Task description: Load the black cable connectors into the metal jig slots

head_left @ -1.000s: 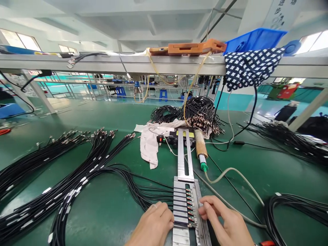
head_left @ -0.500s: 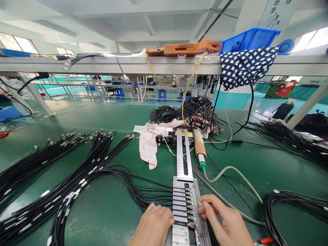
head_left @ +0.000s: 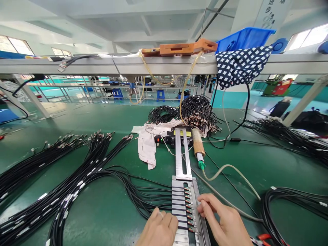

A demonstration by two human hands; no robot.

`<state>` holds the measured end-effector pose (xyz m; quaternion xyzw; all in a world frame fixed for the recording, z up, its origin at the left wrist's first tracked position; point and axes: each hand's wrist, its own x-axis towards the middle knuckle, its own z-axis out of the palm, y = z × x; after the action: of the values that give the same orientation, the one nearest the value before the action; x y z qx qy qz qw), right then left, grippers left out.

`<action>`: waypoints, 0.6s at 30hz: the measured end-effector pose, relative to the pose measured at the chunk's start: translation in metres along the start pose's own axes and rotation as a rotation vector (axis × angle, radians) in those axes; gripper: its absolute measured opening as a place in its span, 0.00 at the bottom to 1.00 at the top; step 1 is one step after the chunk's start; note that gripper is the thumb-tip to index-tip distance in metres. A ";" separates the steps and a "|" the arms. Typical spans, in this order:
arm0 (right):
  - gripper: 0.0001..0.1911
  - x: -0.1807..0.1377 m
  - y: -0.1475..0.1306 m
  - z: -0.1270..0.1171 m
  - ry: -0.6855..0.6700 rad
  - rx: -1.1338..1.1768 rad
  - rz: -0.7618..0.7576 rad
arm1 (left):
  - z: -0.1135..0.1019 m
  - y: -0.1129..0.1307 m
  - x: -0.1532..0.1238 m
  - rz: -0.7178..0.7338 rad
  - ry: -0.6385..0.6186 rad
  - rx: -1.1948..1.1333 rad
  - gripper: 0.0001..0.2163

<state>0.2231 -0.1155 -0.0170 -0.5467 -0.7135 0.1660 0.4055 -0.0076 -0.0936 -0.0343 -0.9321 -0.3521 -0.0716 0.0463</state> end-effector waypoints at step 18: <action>0.10 -0.003 0.000 0.030 -0.221 -0.268 -0.024 | 0.001 0.000 0.010 0.040 -0.053 0.028 0.07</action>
<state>0.2002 -0.1122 -0.0364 -0.5657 -0.7761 0.1235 0.2498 -0.0001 -0.0871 -0.0340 -0.9398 -0.3353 -0.0410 0.0517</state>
